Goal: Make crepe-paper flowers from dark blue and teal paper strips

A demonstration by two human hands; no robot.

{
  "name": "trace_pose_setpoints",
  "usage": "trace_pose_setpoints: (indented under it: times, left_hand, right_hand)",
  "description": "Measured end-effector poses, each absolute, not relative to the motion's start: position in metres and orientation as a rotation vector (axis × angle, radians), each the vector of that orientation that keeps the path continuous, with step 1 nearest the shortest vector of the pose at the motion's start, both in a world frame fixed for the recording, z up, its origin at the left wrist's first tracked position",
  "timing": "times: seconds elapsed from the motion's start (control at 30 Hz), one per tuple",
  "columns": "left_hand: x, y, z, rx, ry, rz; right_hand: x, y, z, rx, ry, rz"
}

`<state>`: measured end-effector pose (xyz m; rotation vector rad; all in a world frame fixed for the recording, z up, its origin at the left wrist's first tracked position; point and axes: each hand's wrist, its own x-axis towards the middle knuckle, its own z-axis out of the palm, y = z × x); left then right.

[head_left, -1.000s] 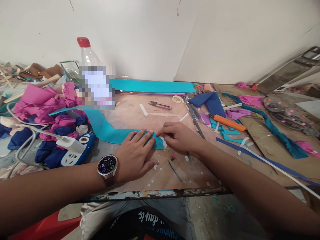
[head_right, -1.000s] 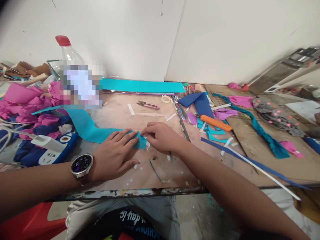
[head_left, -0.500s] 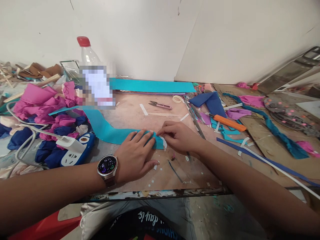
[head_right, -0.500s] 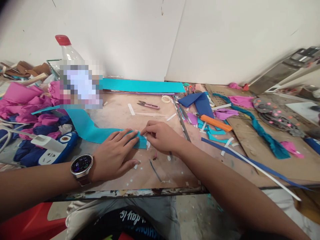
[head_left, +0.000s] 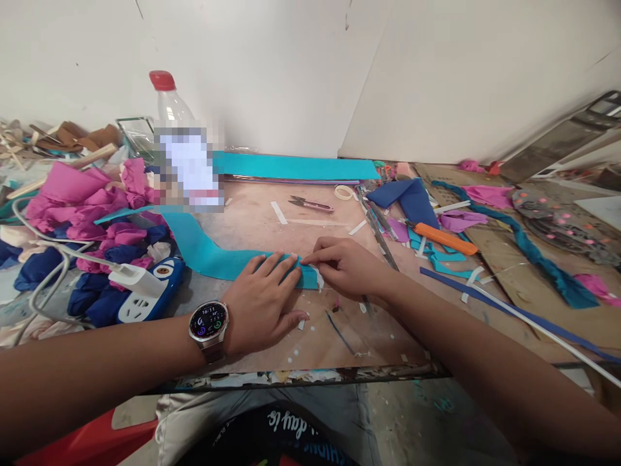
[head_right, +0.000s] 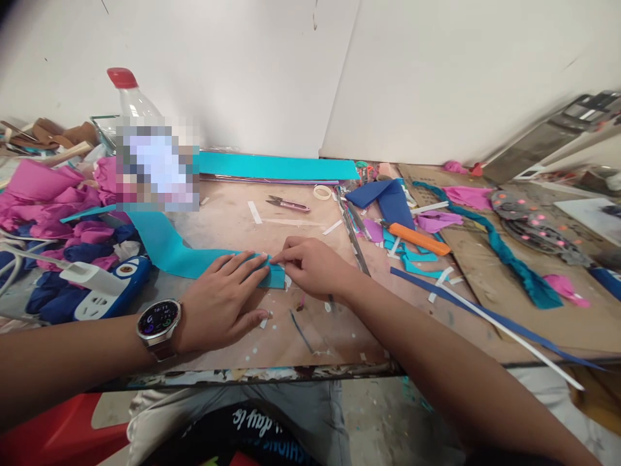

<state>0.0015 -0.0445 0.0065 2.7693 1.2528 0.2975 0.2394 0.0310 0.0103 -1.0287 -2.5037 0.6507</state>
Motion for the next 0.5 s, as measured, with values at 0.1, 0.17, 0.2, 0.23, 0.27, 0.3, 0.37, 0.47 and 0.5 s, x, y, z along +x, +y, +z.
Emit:
trace_pose_setpoints:
  times: [0.1,0.17,0.2,0.23,0.27,0.3,0.37,0.47,0.5]
  left_hand:
    - [0.0013,-0.0446,0.0063,2.768,1.256,0.295]
    - [0.0011,-0.0445,0.0061,2.768,1.254,0.292]
    - [0.0011,-0.0445,0.0059,2.768,1.252,0.292]
    - [0.0011,-0.0444,0.0057,2.768,1.25,0.294]
    - [0.0011,-0.0443,0.0056,2.768,1.247,0.297]
    - [0.0012,-0.0442,0.0055,2.768,1.246,0.303]
    - [0.0014,-0.0442,0.0055,2.766,1.245,0.312]
    - [0.0018,-0.0443,0.0062,2.765,1.242,0.3]
    - [0.0019,-0.0444,0.0066,2.764,1.241,0.294]
  right_hand:
    - [0.2389,0.0302,0.0113,-1.04,-2.502,0.639]
    - [0.2385,0.0297,0.0119,-1.043,-2.497,0.634]
    - [0.2384,0.0296,0.0121,-1.043,-2.498,0.634]
    - [0.2383,0.0294,0.0123,-1.043,-2.5,0.635]
    - [0.2383,0.0294,0.0124,-1.044,-2.502,0.635]
    - [0.2383,0.0294,0.0125,-1.045,-2.504,0.634]
    - [0.2382,0.0295,0.0127,-1.045,-2.5,0.631]
    - [0.2383,0.0298,0.0129,-1.047,-2.49,0.63]
    - [0.2383,0.0298,0.0129,-1.048,-2.488,0.629]
